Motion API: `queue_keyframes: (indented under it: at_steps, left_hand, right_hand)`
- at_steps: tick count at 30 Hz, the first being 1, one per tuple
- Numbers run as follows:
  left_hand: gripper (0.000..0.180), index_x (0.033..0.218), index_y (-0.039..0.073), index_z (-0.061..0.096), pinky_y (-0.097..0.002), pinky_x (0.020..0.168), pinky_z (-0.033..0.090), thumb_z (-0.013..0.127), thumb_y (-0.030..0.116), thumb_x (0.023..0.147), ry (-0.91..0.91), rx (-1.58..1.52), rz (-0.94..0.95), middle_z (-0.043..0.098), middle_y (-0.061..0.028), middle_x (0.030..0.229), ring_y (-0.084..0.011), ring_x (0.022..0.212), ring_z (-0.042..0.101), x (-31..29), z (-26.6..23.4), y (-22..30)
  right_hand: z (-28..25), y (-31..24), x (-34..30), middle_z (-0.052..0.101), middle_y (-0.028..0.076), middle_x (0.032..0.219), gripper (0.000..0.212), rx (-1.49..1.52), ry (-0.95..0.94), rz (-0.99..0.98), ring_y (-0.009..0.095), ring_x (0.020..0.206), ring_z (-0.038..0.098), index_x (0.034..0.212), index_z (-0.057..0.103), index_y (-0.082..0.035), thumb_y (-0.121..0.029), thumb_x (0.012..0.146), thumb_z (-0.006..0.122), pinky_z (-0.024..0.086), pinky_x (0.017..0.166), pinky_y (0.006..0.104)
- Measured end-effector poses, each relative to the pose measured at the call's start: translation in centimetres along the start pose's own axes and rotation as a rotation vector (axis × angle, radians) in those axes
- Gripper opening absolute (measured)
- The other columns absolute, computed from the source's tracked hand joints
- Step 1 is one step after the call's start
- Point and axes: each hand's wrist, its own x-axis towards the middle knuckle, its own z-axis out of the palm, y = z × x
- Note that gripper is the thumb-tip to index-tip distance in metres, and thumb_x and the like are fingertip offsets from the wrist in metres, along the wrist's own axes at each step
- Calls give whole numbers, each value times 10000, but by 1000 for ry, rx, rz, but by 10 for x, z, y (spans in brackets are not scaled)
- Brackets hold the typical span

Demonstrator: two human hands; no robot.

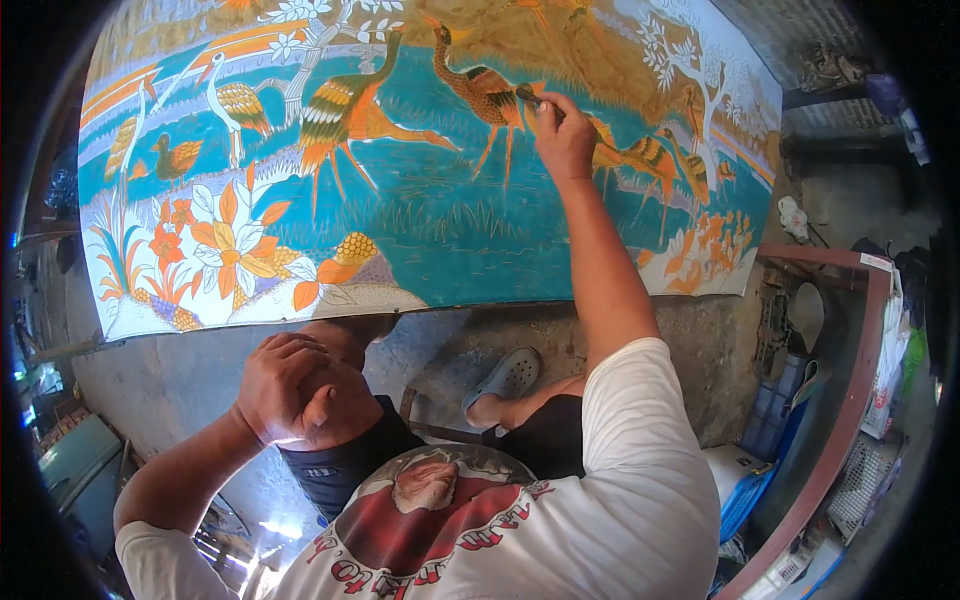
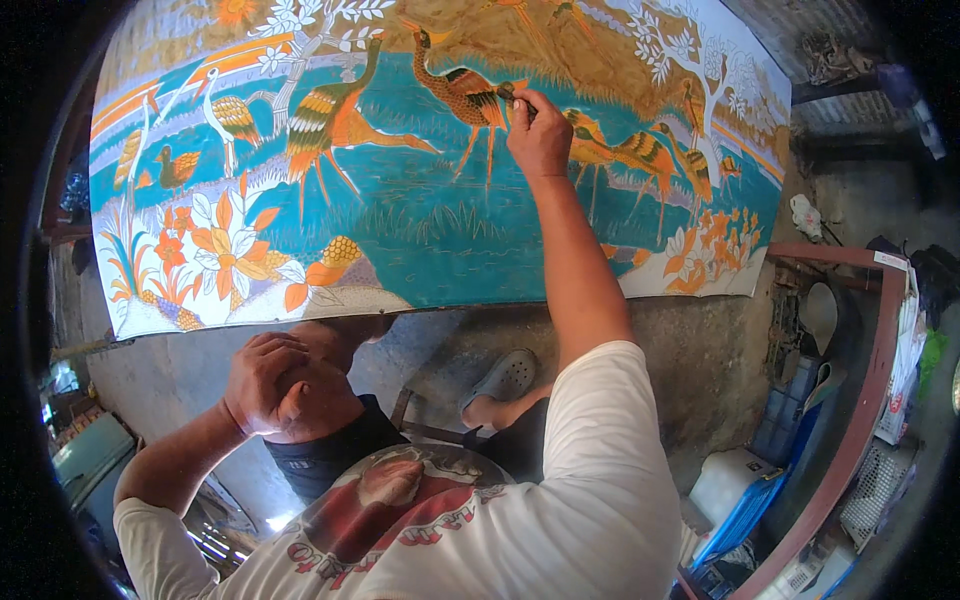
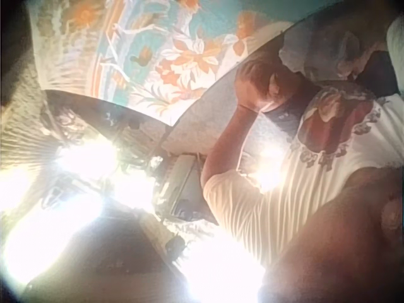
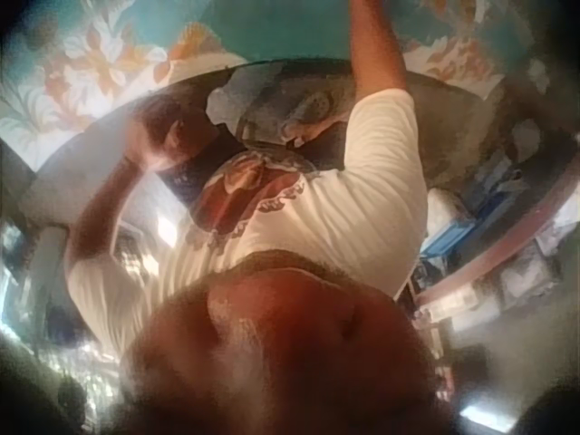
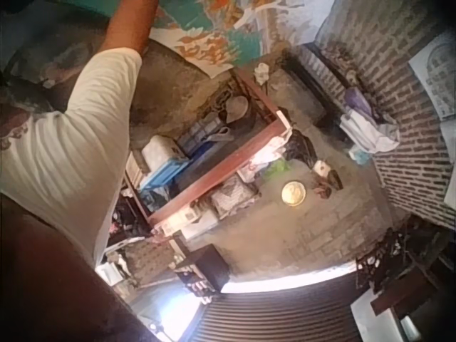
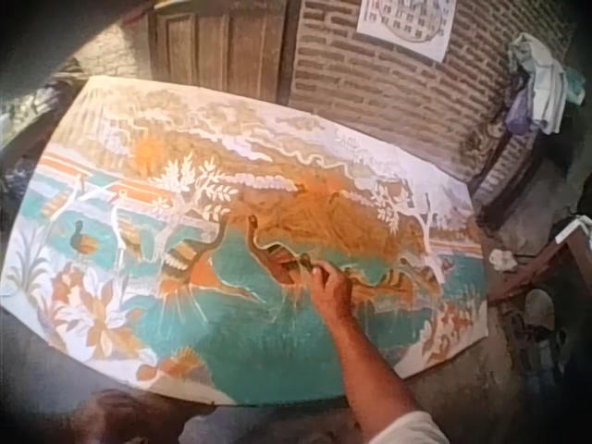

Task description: Painting intricate bird and floral designs on a large piece of cloth using a brush and ink.

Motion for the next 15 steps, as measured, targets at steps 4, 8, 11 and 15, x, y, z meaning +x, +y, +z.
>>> queue_keyframes:
  at_steps: [4, 8, 11, 15]
  left_hand:
    - [448, 946, 20, 705, -483, 880, 531, 673, 447, 816, 8, -9, 3, 715, -198, 965, -417, 933, 675, -2, 1, -1]
    - [446, 950, 19, 705, -485, 885, 528, 674, 442, 811, 11, 4, -1, 717, -195, 966, -414, 940, 675, -1, 2, -2]
    - [448, 953, 19, 707, -487, 889, 525, 673, 441, 807, 16, -8, -20, 716, -198, 969, -411, 949, 674, -5, 3, -3]
    - [457, 953, 16, 707, -487, 888, 524, 673, 447, 806, 6, 3, -23, 714, -199, 967, -410, 954, 672, -4, 2, -3]
  right_hand:
    - [2, 0, 1, 729, 156, 966, 181, -54, -92, -33, 321, 817, 715, 1104, 723, -87, -187, 984, 632, 560, 711, 440]
    - [2, 2, 1, 725, 156, 974, 189, -109, -150, -24, 339, 842, 713, 1118, 720, -96, -194, 987, 624, 558, 724, 460]
    - [-3, 3, -1, 727, 159, 979, 184, -136, -159, -26, 345, 831, 713, 1109, 721, -97, -189, 980, 628, 562, 722, 457]
    - [-9, -2, 2, 728, 163, 988, 183, -100, -94, -41, 343, 820, 716, 1103, 722, -97, -186, 976, 624, 568, 725, 454]
